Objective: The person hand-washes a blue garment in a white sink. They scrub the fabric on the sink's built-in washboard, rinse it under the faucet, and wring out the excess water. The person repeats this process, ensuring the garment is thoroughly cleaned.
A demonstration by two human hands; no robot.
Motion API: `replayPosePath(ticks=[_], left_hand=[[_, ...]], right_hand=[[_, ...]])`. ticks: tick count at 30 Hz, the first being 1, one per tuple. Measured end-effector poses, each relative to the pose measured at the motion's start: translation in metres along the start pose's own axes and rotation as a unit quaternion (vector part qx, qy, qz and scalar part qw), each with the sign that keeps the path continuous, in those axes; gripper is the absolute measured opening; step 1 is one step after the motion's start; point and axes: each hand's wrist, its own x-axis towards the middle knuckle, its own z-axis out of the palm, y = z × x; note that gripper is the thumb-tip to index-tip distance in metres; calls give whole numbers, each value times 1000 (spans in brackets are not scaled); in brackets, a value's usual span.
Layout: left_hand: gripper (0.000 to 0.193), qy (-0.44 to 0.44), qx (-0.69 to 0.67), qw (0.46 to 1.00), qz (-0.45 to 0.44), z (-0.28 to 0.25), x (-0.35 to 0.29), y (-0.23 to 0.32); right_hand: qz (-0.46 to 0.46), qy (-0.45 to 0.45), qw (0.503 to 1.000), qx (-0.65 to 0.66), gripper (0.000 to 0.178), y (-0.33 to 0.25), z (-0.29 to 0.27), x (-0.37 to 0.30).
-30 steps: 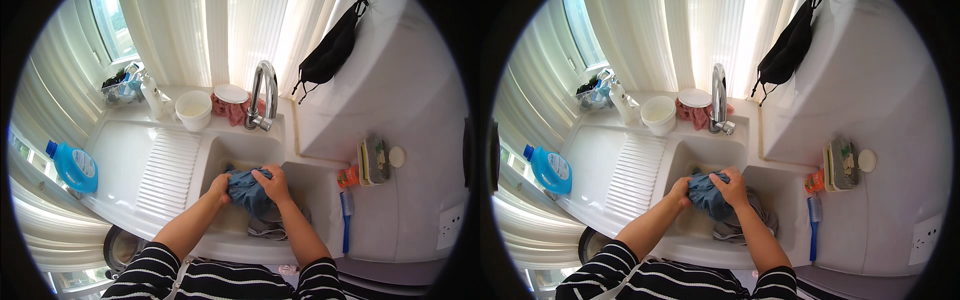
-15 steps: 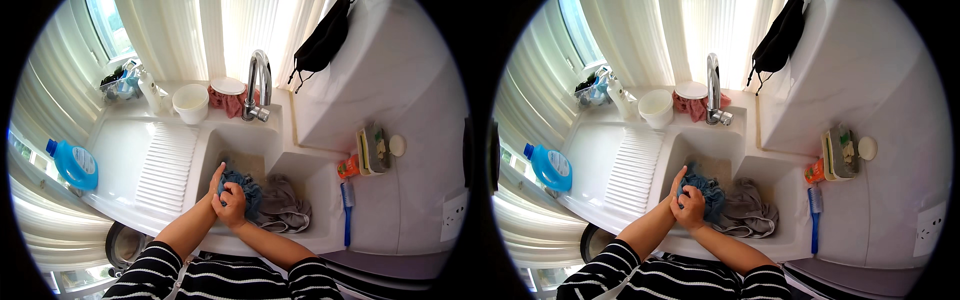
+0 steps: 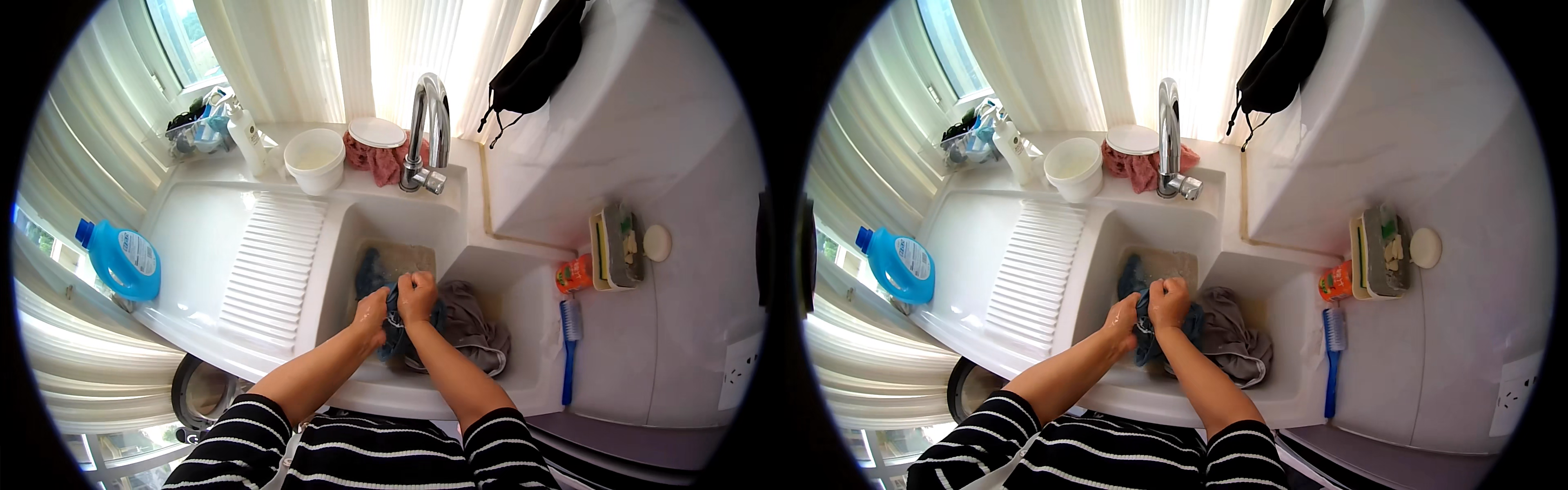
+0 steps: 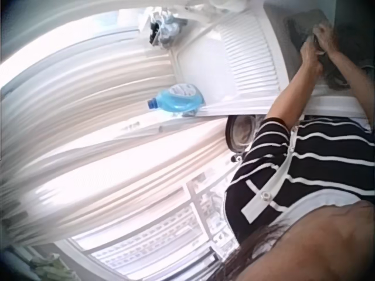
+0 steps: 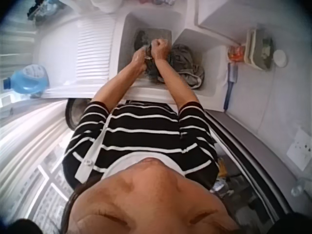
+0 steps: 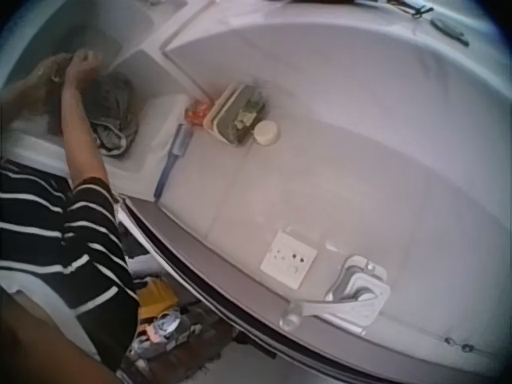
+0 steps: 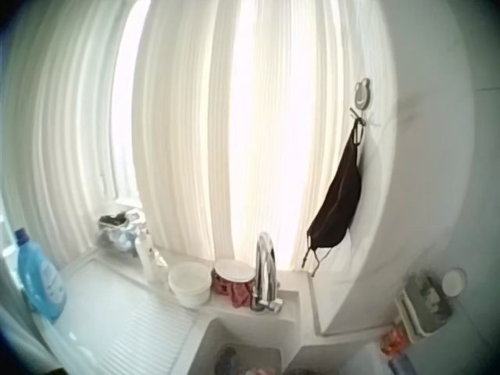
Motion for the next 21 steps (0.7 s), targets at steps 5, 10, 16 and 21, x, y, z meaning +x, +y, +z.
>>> replayPosePath(ticks=[5,10,16,21], left_hand=[[22,-174,55,976,114,-37,13,-2],[15,5,53,998,-36,25,-50,25],[25,161,425,835,310,0,34,66],[52,108,742,531,396,-15,92,31]], right_hand=[[-173,-101,977,70,26,-61,-8,-47],[-33,-81,995,-41,30,27,0,15],[-49,-92,974,-199,26,42,-3,89],[-250,-289,840,-386,58,93,14,35]])
